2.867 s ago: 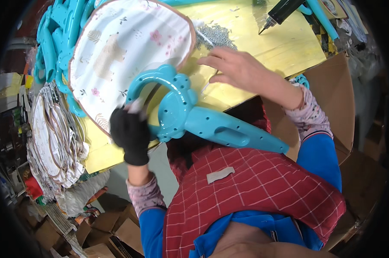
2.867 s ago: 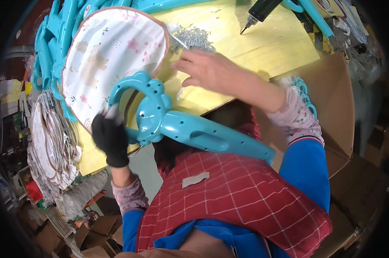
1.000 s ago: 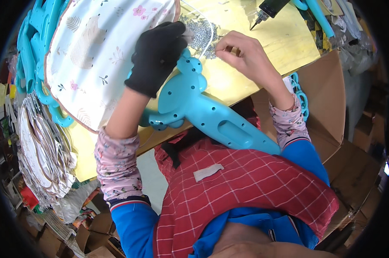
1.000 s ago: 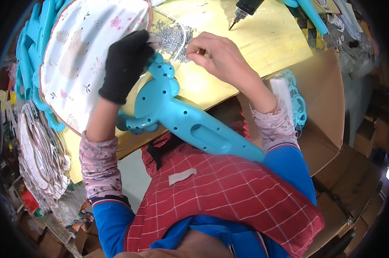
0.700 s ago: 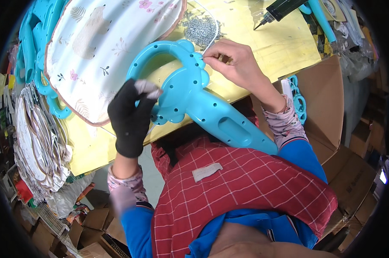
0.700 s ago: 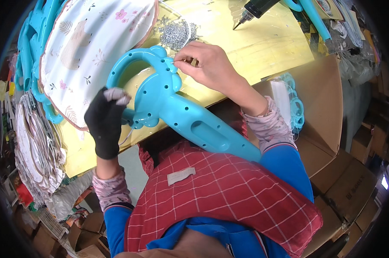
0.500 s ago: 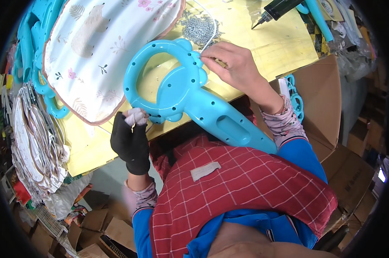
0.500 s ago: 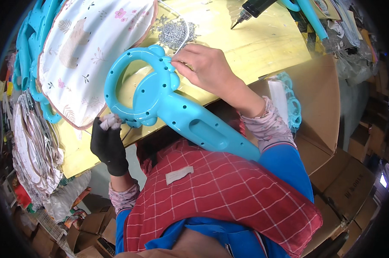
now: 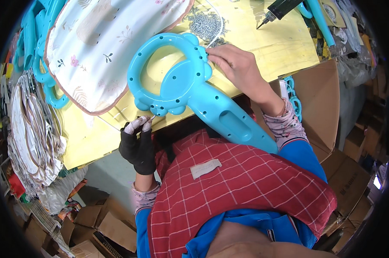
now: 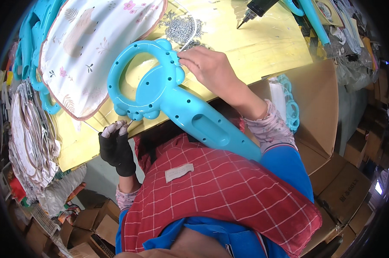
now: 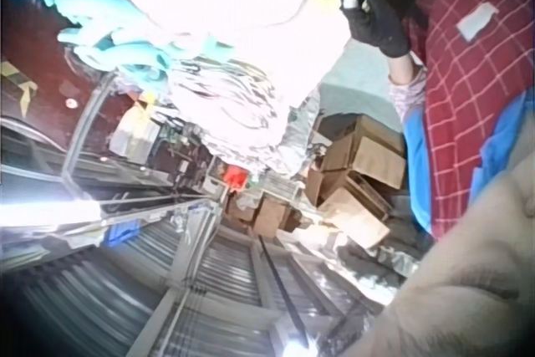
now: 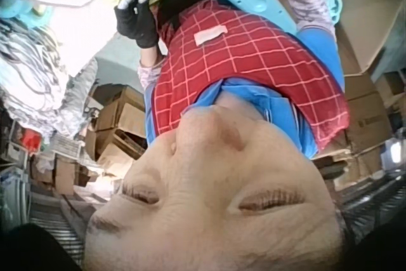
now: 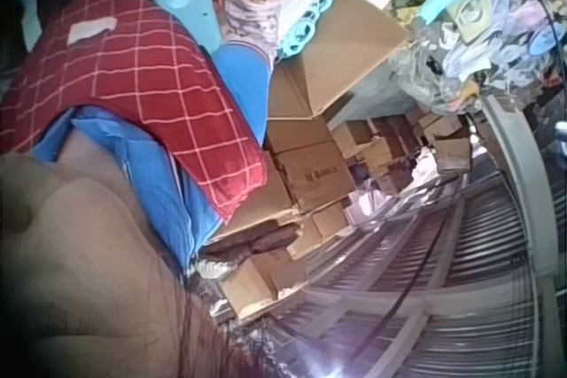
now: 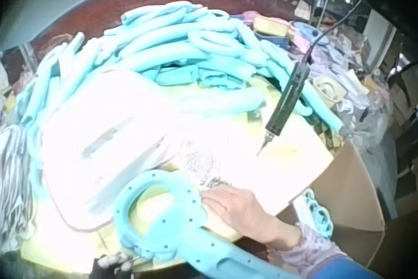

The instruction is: The person assembles baby bibs by attaching fabric to blue plastic frames. They insert a white plastic hook into the frame, then use a handheld power drill to drive screws through the frame into the fabric, securing it in place. The process is repeated for multiple bibs.

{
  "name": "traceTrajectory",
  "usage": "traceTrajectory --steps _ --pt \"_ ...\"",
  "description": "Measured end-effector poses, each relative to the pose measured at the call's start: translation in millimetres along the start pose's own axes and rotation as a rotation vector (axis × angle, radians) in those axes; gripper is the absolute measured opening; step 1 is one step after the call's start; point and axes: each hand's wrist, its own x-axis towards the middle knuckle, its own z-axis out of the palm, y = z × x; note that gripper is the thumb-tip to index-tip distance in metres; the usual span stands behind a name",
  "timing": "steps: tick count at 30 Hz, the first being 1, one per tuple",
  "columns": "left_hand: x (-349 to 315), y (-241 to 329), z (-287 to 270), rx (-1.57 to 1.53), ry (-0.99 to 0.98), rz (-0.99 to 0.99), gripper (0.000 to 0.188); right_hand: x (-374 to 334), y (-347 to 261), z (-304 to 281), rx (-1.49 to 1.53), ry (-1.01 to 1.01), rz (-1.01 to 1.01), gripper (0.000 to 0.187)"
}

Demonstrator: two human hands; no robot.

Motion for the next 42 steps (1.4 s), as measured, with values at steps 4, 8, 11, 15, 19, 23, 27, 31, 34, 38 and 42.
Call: traceTrajectory --steps 4,8,11,15,19,23,27,31,34,38,42 --pt "1.0 -2.1 1.7 0.077 -0.026 0.039 0.026 2.0 1.2 -2.3 0.149 -0.001 0.127 0.017" --pt "0.1 0.2 1.3 0.095 -0.043 0.06 0.025 1.8 11.0 -19.2 -0.027 -0.027 0.138 0.015" --pt "-1.4 1.4 -2.2 0.145 -0.075 0.095 0.026 3.7 3.4 -37.6 0.017 -0.239 0.245 0.015" --pt "6.4 5.7 4.8 0.268 -0.098 0.167 0.028 -2.1 1.0 -25.2 0.013 -0.34 0.235 0.011" --pt "7.6 4.4 8.7 0.287 -0.111 0.212 0.031 -2.9 -5.3 -20.9 -0.107 -0.322 0.156 0.01" --pt "13.8 3.4 13.3 0.481 -0.163 0.391 0.027 0.4 -7.1 -22.1 -0.091 -0.317 0.152 0.009" --pt "18.3 10.7 15.2 0.765 -0.253 0.58 0.025 5.1 -2.6 -26.8 0.083 -0.172 0.249 0.009" --pt "8.8 8.0 19.2 0.858 -0.273 0.609 0.027 15.7 4.6 -23.7 0.12 -0.087 0.146 0.016" --pt "0.2 4.2 22.0 0.847 -0.279 0.545 0.032 19.6 4.9 -18.9 0.044 -0.054 0.027 0.019" --pt "0.4 2.5 22.0 0.814 -0.286 0.565 0.051 20.4 7.5 -18.4 -0.005 -0.053 -0.125 0.02" --pt "1.0 0.8 21.1 0.801 -0.289 0.571 0.051 18.4 9.2 -16.5 -0.001 -0.037 -0.162 0.02"
